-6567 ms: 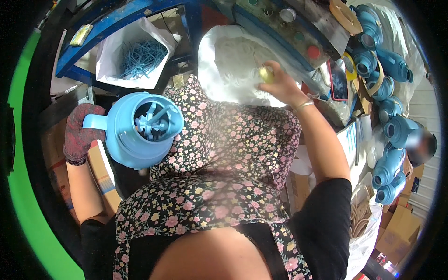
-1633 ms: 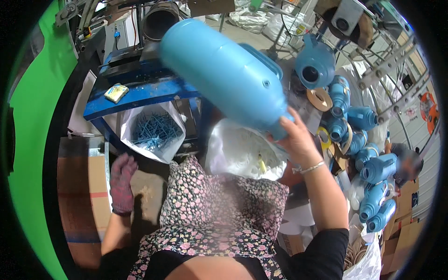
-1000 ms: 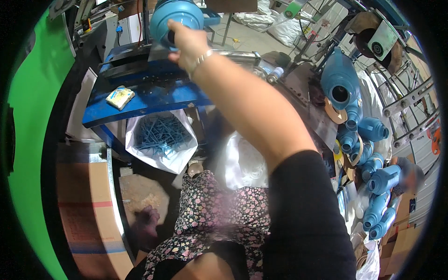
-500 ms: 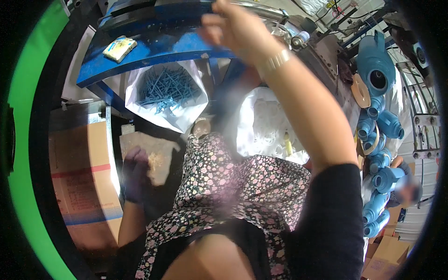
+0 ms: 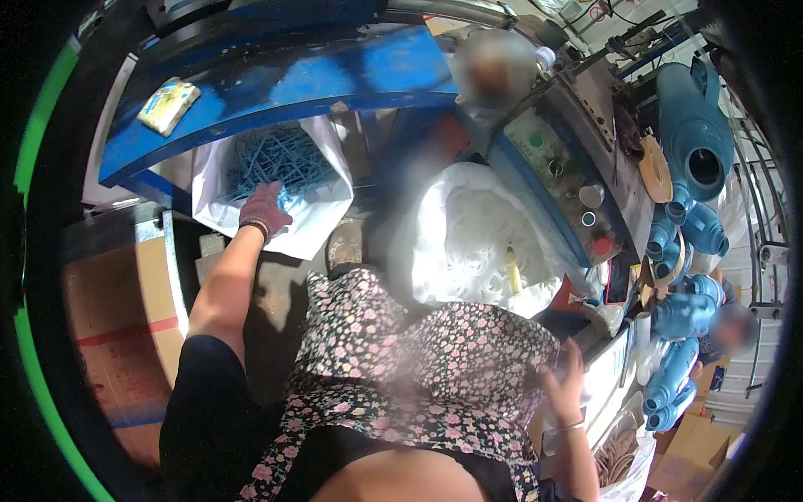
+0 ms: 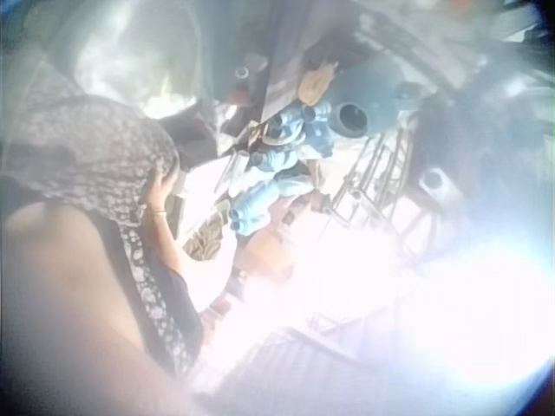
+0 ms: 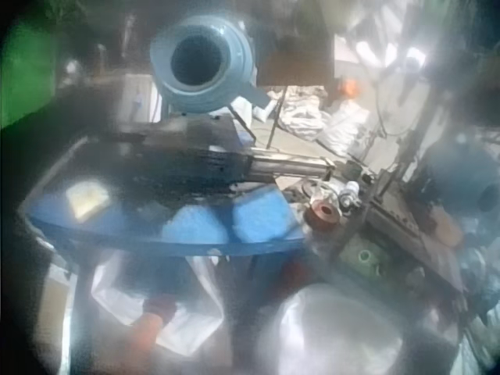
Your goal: The person assembles water pitchers by inserting internal components, attaching handles, and placing them onto a rotating assembly machine.
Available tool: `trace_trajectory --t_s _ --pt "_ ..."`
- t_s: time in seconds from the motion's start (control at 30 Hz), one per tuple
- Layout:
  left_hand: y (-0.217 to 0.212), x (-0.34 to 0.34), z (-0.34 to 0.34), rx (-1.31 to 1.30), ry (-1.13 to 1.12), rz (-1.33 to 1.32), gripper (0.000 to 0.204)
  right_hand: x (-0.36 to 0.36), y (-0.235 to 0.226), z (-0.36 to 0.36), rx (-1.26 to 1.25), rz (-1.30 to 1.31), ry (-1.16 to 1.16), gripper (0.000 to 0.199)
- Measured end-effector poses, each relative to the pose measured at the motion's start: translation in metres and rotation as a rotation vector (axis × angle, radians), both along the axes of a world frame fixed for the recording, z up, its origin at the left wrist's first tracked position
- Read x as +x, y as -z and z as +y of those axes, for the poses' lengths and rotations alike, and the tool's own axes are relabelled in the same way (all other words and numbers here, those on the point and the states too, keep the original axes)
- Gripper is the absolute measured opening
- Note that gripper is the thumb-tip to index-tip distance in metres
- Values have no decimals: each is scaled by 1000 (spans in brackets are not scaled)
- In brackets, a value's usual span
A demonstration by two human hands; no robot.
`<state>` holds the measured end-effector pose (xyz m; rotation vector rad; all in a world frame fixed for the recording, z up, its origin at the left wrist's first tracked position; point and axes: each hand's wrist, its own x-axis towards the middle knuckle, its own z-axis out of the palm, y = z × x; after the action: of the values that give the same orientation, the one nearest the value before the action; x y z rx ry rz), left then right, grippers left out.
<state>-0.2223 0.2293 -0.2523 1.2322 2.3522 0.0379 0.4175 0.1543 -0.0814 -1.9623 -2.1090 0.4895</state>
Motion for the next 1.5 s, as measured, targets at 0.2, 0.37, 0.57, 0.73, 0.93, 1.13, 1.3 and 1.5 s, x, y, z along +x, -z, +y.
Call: trace_trajectory --t_s 0.2,0.37,0.57,0.73,0.93,1.13,1.3,1.5 --pt "83 -13 44 -43 -49 70 62 -10 45 -20 33 315 287 64" --pt "83 -48 57 103 -37 43 41 -8 46 -17 28 442 364 66" --pt "-7 -87 56 766 -860 -1056 43 -24 31 -13 50 417 347 61" --pt "45 -100 48 840 -110 -136 44 -29 25 -10 54 515 384 63" --pt "71 -144 92 606 -46 179 49 -23 33 -6 -7 620 451 62" --pt "73 -99 85 534 -610 -53 46 -2 47 -12 113 460 345 62" --pt "84 -78 54 108 -52 322 48 -29 35 -10 73 483 377 62" --pt "119 -83 75 313 -391 -105 65 -36 31 -6 45 573 409 59"
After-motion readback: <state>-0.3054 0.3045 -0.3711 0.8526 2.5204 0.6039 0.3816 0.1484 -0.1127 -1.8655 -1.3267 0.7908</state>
